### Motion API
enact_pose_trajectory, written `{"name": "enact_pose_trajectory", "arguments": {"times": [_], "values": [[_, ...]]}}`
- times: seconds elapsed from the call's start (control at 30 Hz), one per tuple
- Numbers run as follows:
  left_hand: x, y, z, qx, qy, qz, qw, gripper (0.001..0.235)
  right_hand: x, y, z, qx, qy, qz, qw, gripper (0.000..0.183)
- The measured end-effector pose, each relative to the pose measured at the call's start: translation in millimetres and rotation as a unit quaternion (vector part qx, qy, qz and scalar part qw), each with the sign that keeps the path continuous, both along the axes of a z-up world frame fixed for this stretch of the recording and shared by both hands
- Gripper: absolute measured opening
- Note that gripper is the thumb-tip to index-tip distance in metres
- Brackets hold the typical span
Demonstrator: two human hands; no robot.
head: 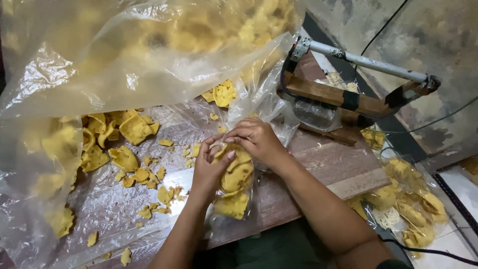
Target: Manually filling small plastic bags with yellow snack pieces from a bulk container and sealing them using a heat sealer.
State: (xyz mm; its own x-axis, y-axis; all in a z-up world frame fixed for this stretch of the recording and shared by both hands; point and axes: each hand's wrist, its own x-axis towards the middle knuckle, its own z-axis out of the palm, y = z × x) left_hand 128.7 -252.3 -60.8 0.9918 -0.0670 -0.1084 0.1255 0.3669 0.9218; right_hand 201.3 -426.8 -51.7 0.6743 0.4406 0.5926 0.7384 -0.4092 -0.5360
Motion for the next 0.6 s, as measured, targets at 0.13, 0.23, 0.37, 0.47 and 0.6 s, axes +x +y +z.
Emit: {"name": "enact_pose_trajectory", "arguments": {"times": [0.13,0.23,0.37,0.47,0.6], "values": [[0,1,-7,-0.005,-0.03,0.01,0.999,0.074,-2,-10,9,-0.012,0.014,0.015,1.0,0.009],[1,4,-7,0.018,-0.075,-0.006,0.997,0.075,0,-29,20,-0.046,0.07,0.073,0.994,0.014],[-1,4,-3,0.029,-0.057,-0.005,0.998,0.05,-12,-36,49,-0.004,0.127,0.102,0.987,0.036],[0,10,1,0.026,-0.065,0.01,0.998,0.054,-3,-39,44,-0.004,0.08,0.07,0.994,0.024],[-3,11,4,0.039,-0.092,-0.01,0.995,0.061,-1,-37,21,0.068,0.147,0.026,0.986,0.034]]}}
